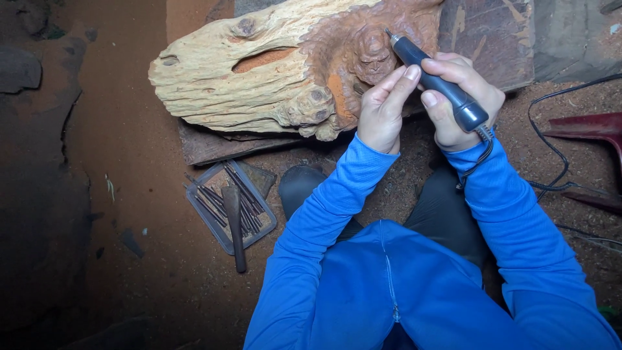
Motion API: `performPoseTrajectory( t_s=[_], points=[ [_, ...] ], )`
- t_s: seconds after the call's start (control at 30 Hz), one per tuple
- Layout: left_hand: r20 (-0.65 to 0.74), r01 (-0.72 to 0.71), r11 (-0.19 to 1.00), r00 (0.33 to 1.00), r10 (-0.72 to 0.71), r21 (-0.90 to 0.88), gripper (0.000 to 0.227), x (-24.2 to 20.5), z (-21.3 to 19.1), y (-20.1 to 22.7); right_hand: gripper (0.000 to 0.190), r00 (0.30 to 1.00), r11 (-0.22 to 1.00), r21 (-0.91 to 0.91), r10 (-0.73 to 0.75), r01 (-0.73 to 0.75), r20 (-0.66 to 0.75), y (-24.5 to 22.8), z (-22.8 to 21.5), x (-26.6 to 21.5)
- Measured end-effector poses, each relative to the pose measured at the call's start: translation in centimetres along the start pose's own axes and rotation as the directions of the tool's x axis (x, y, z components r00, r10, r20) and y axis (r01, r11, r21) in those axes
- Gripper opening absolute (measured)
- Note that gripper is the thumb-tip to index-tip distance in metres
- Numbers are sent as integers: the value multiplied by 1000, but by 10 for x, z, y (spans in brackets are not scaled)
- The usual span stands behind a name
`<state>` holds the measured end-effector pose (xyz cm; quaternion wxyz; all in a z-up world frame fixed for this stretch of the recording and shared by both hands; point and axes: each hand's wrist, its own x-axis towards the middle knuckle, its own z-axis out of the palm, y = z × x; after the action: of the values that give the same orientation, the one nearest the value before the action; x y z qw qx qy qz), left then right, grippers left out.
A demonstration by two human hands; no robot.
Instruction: Using a rotary tool to carve detailed features into a wooden figure.
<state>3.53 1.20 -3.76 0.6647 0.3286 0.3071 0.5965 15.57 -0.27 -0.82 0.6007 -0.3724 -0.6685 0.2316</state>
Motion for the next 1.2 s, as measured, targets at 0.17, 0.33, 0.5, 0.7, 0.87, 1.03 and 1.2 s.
performPoseTrajectory(
  t_s=[0.17, 0.33, 0.5, 0.7, 0.87, 1.03, 1.2],
  points=[
    [-8, 30, 998, 1000, -30, -57, 29, 1, -9, -9, 37, 1000, 1000, 5, -7, 7, 3, 3, 2, -3],
    [18, 17, 997, 1000, -16, -70, 23, -2, -8, -4, 37, 999, 999, 20, 29, -29, 15, -1, 1, -5],
    [-12, 34, 999, 999, -34, -36, 27, -4, -8, -4, 36, 999, 1000, 4, 30, -30, 14, -6, 1, -7],
    [-3, 52, 996, 999, -52, -67, 27, -4, -10, -5, 35, 999, 999, -7, -32, 32, 17, -6, 3, -4],
    [6, 65, 994, 998, -65, -93, 28, 1, -10, -2, 37, 998, 997, -43, -64, 64, -7, -2, 9, -1],
    [23, 49, 998, 999, -47, -49, 25, 1, -10, -4, 36, 998, 997, -64, -55, 53, -25, -3, 9, -3],
    [-1, 60, 996, 998, -60, -61, 29, 2, -11, -6, 37, 999, 997, -58, -47, 45, -26, -1, 11, -3]
  ],
)
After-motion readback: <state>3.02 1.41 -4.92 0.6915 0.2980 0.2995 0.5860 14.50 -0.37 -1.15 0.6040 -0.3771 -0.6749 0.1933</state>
